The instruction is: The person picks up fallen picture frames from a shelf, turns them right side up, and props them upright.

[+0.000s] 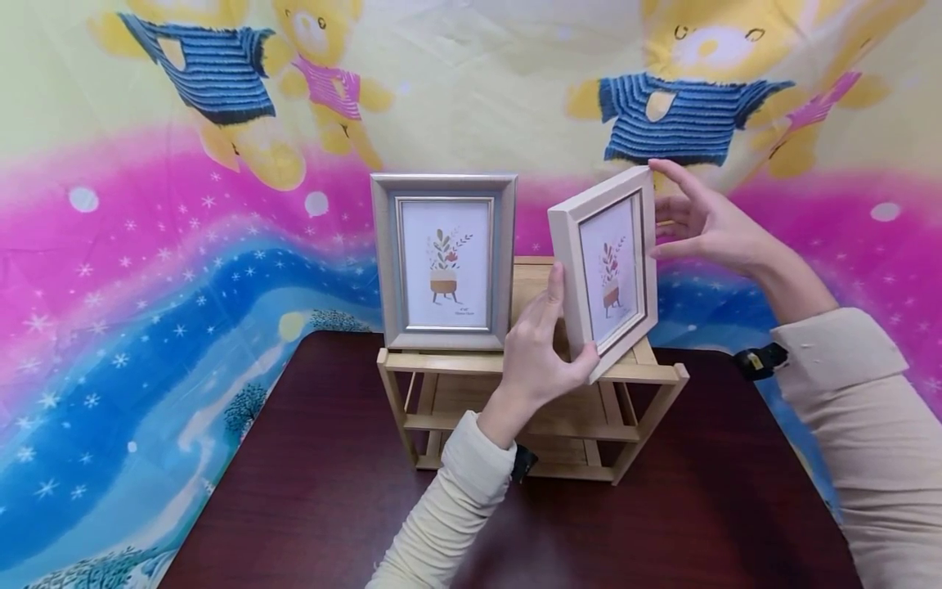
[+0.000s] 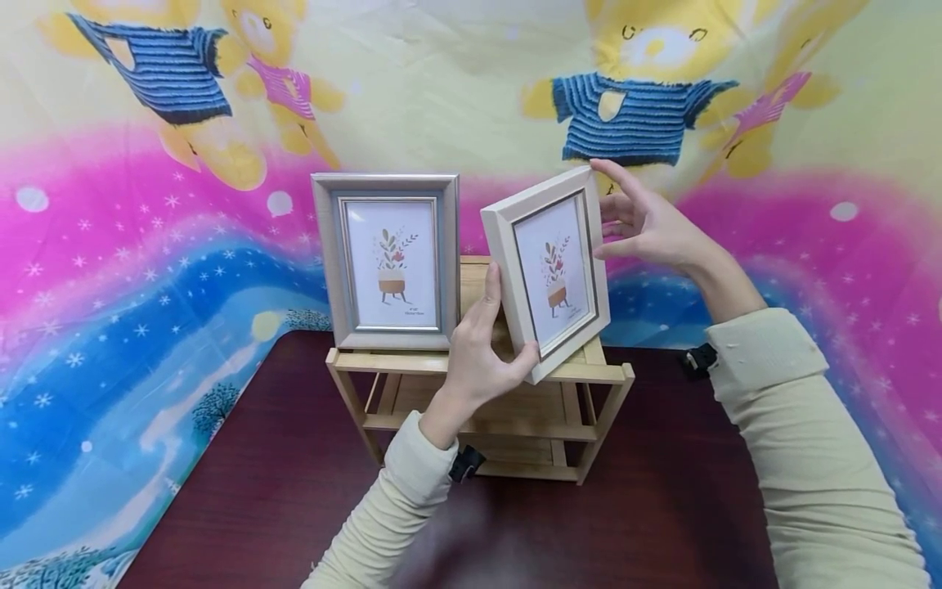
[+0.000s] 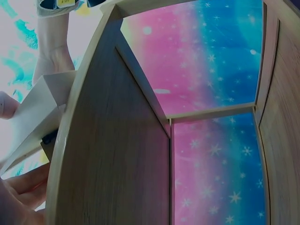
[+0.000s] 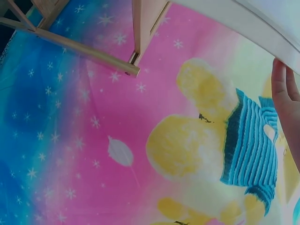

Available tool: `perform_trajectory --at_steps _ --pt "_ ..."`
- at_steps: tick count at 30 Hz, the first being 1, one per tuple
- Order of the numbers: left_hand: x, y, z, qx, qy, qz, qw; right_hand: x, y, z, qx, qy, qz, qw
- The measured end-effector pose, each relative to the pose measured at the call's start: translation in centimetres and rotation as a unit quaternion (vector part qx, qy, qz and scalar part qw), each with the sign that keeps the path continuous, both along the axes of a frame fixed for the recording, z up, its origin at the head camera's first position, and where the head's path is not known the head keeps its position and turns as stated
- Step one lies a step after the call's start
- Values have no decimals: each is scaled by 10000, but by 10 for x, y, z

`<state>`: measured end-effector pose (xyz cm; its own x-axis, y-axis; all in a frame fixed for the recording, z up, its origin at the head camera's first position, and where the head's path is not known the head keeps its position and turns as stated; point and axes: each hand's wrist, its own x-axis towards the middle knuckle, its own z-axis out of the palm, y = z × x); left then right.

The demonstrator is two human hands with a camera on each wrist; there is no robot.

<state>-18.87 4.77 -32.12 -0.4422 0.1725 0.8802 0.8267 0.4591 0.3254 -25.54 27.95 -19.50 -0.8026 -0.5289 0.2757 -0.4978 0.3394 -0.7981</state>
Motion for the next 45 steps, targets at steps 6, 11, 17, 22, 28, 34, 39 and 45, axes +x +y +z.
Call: perform_trajectory --at_steps 6,11,17,22,28,34,39,45 --pt "-3 -4 1 -117 -357 -186 9991 0 8 -4 61 101 -38 9999" --pt "-3 -7 1 -163 -688 -239 9972 1 14 -7 40 182 -80 9998" --pt "-2 -9 1 25 -679 -319 9972 3 19 -10 -314 172 64 9993" --pt "-1 -10 -4 300 -374 -305 9984 7 22 -12 -578 297 205 9977" --pt "0 -13 -7 480 -60 -165 9987 10 24 -15 -777 512 445 9947" --pt "1 -15 -9 542 -11 -44 9985 13 23 -18 -1119 510 666 9902" --pt "1 -18 -10 347 14 315 9989 18 20 -20 -1353 546 702 9868" --pt "5 -19 -8 -587 -257 963 9933 24 17 -21 -1321 711 446 9877"
